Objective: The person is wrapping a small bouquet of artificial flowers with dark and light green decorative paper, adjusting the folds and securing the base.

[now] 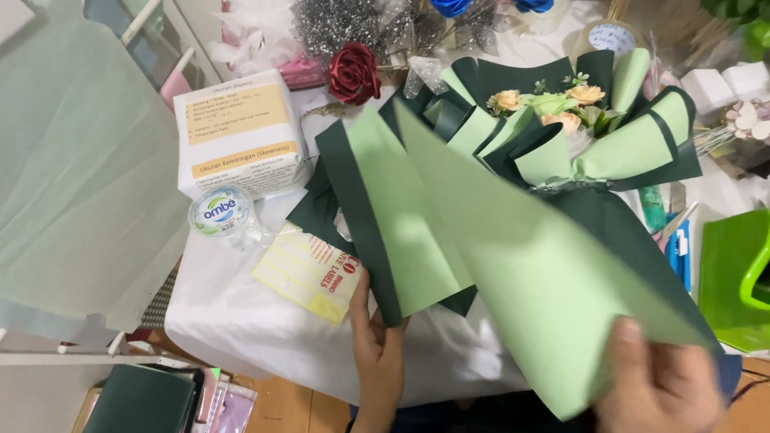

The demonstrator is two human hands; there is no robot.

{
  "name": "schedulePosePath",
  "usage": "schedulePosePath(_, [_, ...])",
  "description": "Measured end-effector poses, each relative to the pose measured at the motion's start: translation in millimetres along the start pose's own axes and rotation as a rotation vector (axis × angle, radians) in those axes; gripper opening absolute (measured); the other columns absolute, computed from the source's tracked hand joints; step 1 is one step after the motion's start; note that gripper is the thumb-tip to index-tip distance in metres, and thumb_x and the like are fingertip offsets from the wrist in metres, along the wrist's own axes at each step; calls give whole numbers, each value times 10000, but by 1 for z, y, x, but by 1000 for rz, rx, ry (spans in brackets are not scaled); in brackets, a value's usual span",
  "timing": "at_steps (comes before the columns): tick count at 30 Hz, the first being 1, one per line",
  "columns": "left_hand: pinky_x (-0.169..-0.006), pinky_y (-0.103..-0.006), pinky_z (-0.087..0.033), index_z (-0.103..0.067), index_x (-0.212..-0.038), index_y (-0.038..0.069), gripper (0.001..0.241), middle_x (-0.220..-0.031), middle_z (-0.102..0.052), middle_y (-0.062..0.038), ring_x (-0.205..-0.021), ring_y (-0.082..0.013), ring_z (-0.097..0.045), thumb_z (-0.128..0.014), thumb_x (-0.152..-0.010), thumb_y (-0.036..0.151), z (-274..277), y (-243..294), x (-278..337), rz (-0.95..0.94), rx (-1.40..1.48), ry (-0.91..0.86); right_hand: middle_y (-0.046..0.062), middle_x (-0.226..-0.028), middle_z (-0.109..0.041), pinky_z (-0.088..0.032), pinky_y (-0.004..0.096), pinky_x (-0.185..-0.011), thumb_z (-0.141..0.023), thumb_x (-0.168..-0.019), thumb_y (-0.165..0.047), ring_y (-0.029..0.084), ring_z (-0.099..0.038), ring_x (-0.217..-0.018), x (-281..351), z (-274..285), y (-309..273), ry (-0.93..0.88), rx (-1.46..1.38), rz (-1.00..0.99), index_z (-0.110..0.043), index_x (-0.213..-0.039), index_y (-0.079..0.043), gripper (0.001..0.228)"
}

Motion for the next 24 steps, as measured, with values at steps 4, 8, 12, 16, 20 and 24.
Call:
schedulePosePath(4, [-771, -301, -544, -318, -1590, 147, 682, -1583, -334, -85, -1254, -206, -561, -587, -964, 120, -28, 5, -3, -69, -409, -173, 253, -1341, -656, -553, 343, -1112, -550, -1110, -41, 290, -683, -1241, 29, 89, 21, 188, 68, -42, -585, -1337, 92, 266])
schedulePosePath(8, [-1120, -553, -305, -332, -1577, 129, 735, -1602, -143, -181, -1263, -345, -387, -658, -932, 266, -46, -4, 4, -157, -934, -468, 165, -1355, -674, -575, 311, -1129, -581, -1166, -88, 228, -694, -1265, -22, 138, 71, 386, 138, -76, -601, -1373, 30, 239])
schedulePosePath(12, [-1168, -632, -120, -258, -1615, 132, 792, -1683, 21, -201, -1513, -441, -96, -561, -985, 504, -64, 11, 12, -239, -1067, -432, 99, -1364, -687, -591, 287, -1141, -605, -1207, -124, 181, -702, -1282, -51, 143, 71, 531, 193, -109, -613, -1399, -16, 220])
schedulePosePath(16, [-1201, -500, -278, -365, -1548, 80, 672, -1663, -136, -158, -1523, -334, -208, -607, -974, 333, -89, 43, 25, -233, -612, -289, 141, -1388, -657, -548, 341, -1157, -538, -1164, 31, 220, -647, -1284, -55, 149, 77, 449, 156, -7, -592, -1440, 41, 281])
schedulePosePath(20, [-1136, -401, -444, -361, -1530, 81, 611, -1614, -343, -138, -1425, -252, -455, -579, -1001, 296, -114, 53, 35, -234, -409, -425, 137, -1400, -653, -558, 345, -1198, -558, -1153, 38, 214, -646, -1301, -55, 162, 89, 465, 101, 21, -591, -1410, 47, 260])
schedulePosePath(24, [-1139, -381, -441, -342, -1532, 73, 590, -1505, -530, -184, -1372, -270, -564, -558, -1017, 266, -124, 39, 20, 7, -99, -578, 71, -1390, -670, -570, 286, -1169, -563, -1142, -14, 146, -660, -1269, -55, 176, 102, 505, 65, -95, -595, -1443, -4, 303])
Point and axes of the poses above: each hand's wrist, its own x-axis away from the middle knuckle, its own z-axis out of the back of the hand, y = z × x, the point moved 4 cm from there along -x, towards the middle knuckle
